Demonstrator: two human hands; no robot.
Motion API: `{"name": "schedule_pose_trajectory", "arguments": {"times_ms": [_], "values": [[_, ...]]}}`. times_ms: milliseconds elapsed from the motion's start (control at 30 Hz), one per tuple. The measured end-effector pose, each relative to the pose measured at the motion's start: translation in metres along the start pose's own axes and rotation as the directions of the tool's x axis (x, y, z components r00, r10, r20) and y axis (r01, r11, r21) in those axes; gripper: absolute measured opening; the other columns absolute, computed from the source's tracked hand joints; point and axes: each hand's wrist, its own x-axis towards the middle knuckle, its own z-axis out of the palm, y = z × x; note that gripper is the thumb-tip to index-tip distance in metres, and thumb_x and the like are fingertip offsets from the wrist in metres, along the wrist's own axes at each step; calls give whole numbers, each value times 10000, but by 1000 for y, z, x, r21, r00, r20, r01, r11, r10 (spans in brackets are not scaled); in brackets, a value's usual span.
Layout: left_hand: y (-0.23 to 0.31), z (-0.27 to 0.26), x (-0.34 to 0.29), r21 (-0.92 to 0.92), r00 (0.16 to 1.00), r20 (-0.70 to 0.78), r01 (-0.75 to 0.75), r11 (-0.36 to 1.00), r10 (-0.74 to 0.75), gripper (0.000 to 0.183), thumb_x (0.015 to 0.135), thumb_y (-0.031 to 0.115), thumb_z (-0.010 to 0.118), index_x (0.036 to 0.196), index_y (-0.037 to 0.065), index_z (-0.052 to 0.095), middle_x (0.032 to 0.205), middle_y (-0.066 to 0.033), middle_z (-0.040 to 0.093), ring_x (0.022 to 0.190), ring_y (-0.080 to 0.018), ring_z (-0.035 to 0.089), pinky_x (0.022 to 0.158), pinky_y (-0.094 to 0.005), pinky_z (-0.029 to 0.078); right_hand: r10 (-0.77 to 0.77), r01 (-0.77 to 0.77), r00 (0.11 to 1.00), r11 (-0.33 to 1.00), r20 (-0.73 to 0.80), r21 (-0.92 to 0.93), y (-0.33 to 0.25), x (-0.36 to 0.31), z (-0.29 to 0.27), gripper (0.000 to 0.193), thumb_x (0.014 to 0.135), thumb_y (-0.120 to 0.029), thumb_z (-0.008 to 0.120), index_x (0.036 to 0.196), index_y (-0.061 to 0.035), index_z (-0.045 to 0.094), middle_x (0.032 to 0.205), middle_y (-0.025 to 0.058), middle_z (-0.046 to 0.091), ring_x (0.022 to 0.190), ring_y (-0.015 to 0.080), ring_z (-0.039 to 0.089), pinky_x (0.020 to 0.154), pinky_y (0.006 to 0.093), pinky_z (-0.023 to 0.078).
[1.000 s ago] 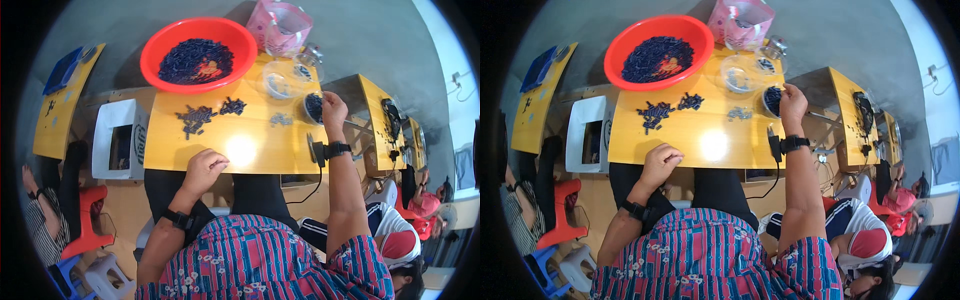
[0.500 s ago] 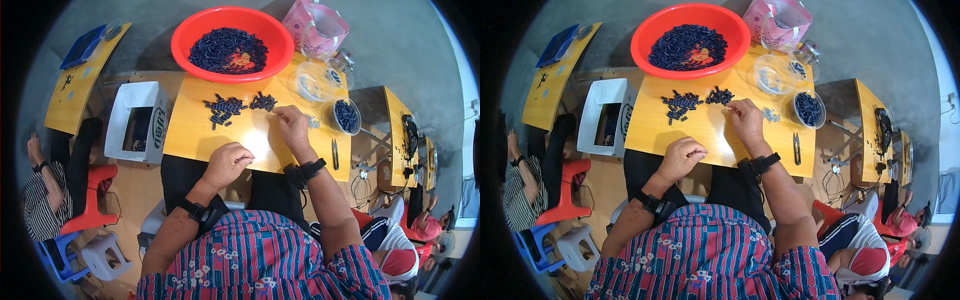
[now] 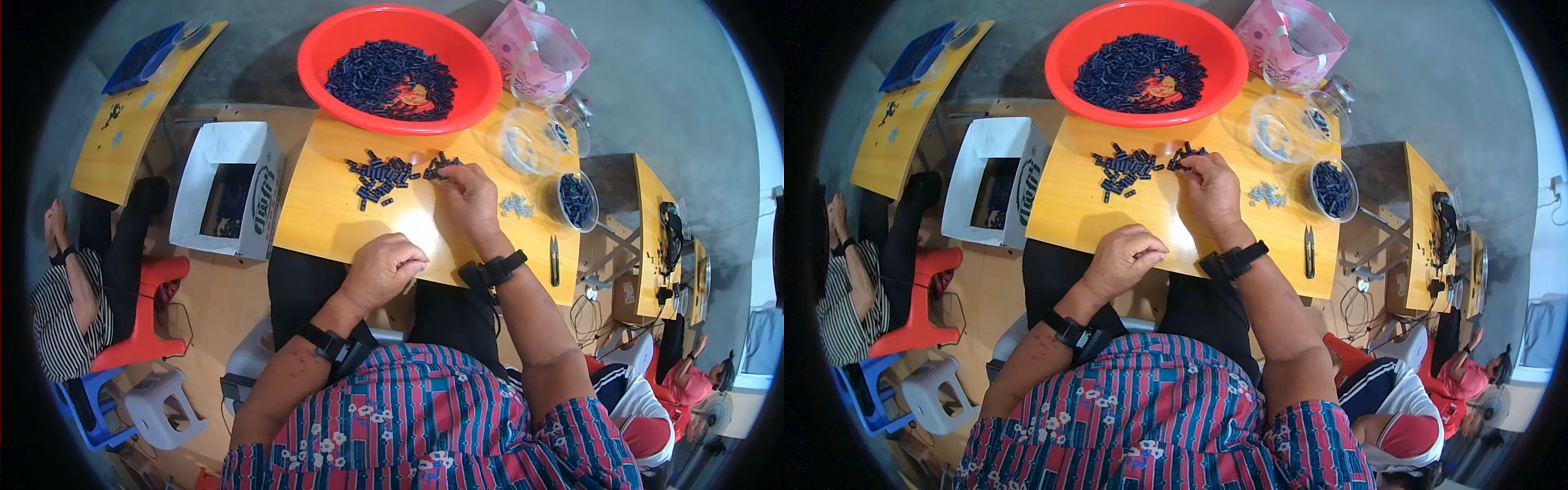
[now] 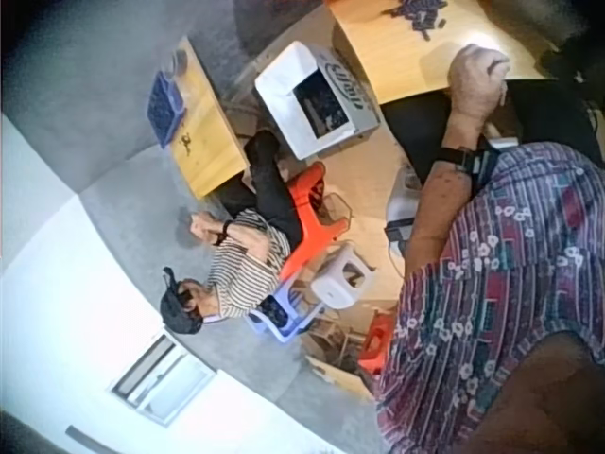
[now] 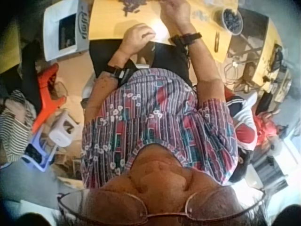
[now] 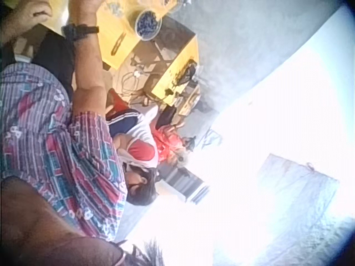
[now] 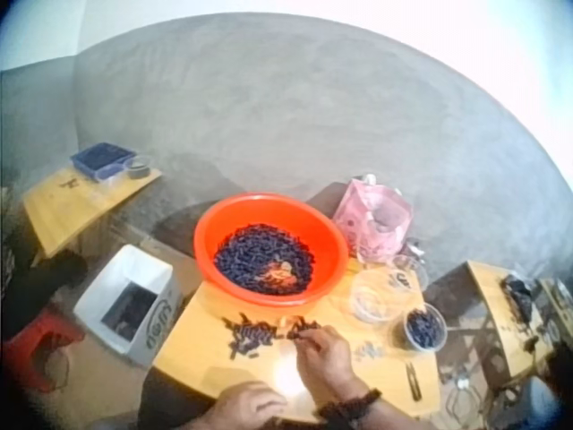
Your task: Assembling small black plastic parts with tiny metal components.
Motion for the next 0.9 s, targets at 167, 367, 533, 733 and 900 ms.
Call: {"name": "schedule_pose_trajectory", "arguments": {"times_ms": [167,367,533,733,900], "values": [[-2,2,-1,20,1000,5,11,1000,-12,57,854,127,706,841,74,722,812,-95,681,800,-293,665,720,-385,537,-96,100,994,992,57,-83,-5,9,20,174,847,-105,714,1016,-82,748,923,140,648,850,340,682,747,445,555],[0,2,-1,33,1000,9,14,999,-14,74,862,157,691,842,93,722,845,-79,691,831,-291,668,747,-393,543,-158,201,976,920,149,-336,-2,15,30,134,839,-140,717,959,-102,760,914,117,653,819,319,679,733,424,560],[0,4,-1,27,999,-28,-29,999,30,51,847,104,723,843,53,722,804,-112,679,788,-306,661,714,-393,534,-183,271,954,865,237,-422,3,1,26,113,873,-143,682,981,-111,674,944,120,610,810,354,673,684,466,558],[2,5,-6,12,999,-20,30,999,-30,39,840,65,725,870,40,723,823,-101,672,764,-255,666,702,-348,539,-173,280,934,898,313,-340,0,-34,4,135,893,-72,626,1020,-59,583,993,153,590,862,371,654,734,471,551],[12,8,-7,-123,963,-50,257,959,-264,179,849,1,734,1021,20,690,863,-63,659,728,-133,637,704,-265,539,-215,200,949,976,229,85,-8,-64,-20,157,899,-4,635,1038,-41,574,957,165,591,865,364,633,760,433,527]]}}
